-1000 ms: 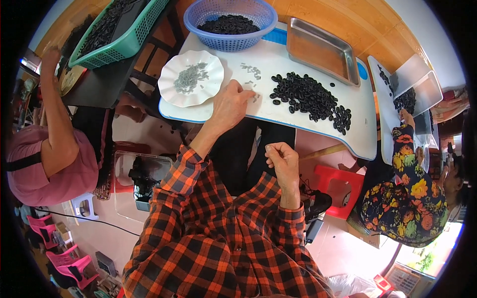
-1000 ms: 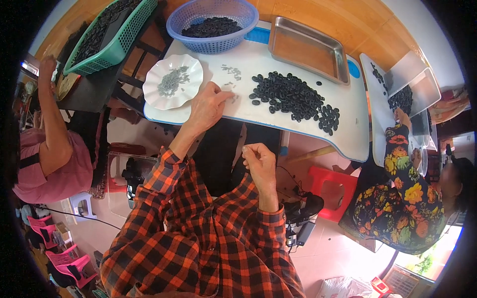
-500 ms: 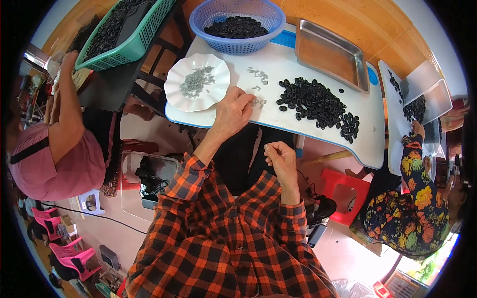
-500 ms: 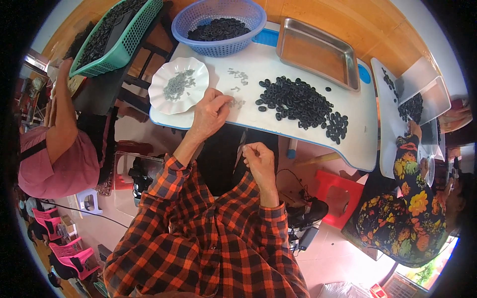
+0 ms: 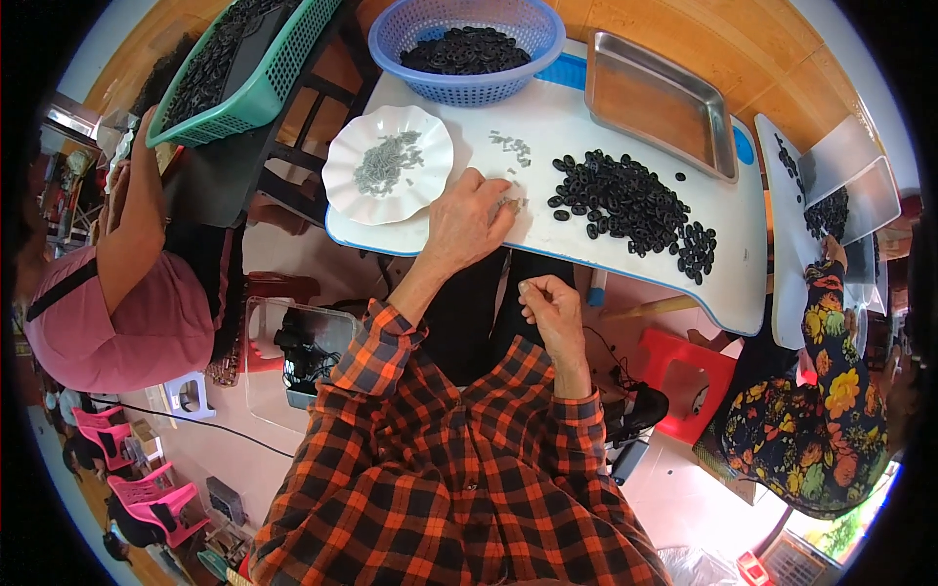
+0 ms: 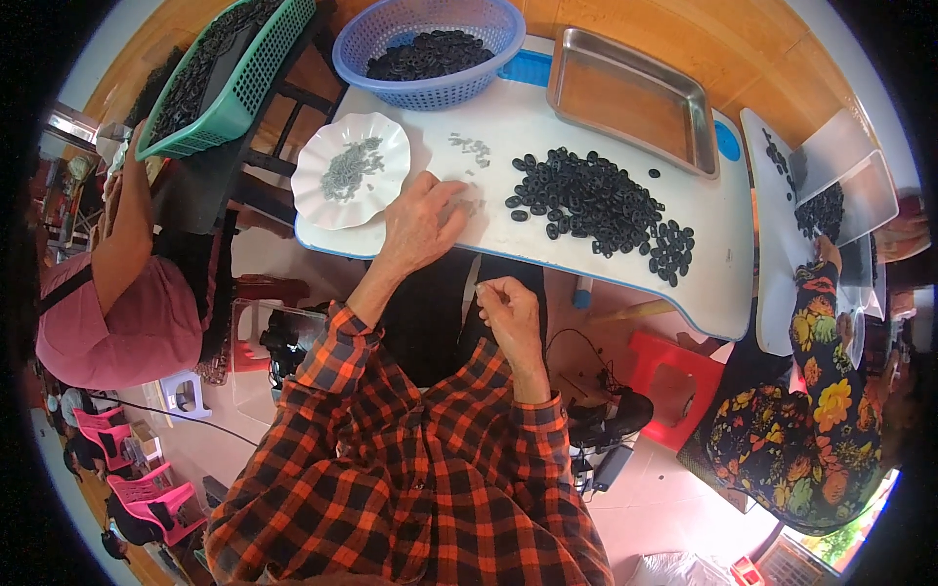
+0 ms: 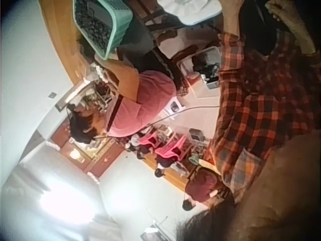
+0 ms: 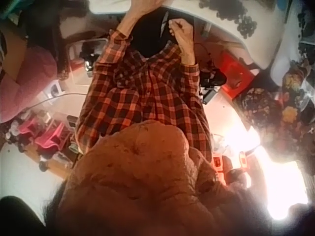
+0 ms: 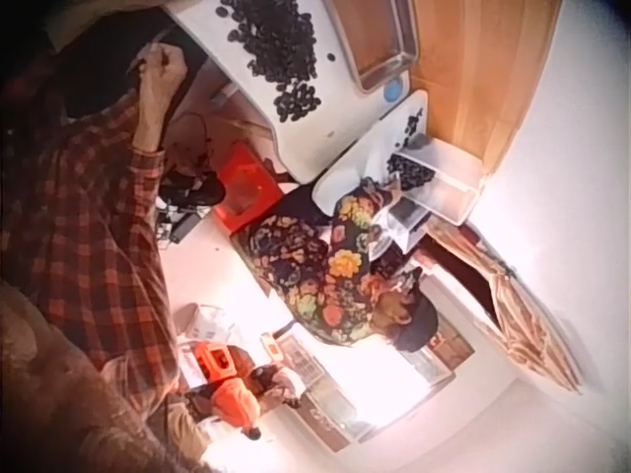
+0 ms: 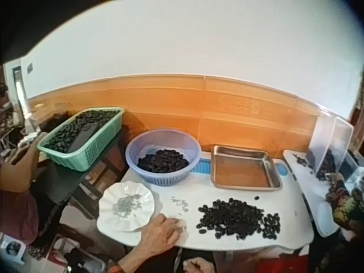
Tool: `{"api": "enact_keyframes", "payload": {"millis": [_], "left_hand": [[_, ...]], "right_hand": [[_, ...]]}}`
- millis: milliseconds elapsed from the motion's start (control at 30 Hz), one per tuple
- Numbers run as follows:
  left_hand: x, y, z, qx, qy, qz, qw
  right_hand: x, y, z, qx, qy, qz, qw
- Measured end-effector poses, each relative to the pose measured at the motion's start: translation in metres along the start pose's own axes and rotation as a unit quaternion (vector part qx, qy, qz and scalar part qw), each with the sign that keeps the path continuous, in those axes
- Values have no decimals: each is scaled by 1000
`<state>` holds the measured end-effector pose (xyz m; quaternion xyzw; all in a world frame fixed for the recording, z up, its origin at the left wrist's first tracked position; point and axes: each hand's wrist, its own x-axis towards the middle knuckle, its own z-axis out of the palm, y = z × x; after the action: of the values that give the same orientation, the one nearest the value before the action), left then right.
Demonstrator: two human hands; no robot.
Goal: The person assembles small metal pieces into black plastic components by hand, taking the pieces from a basket and a tray and fitting them together.
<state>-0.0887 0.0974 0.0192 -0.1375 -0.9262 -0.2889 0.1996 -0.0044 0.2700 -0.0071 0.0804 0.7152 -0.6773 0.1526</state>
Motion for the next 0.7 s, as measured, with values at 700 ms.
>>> {"api": "enact_keyframes", "payload": {"millis": [700], "left_hand": [[-3, -4, 8, -76, 86, -88, 989]], "right_hand": [[37, 40, -2, 1, 9, 59, 998]]}}
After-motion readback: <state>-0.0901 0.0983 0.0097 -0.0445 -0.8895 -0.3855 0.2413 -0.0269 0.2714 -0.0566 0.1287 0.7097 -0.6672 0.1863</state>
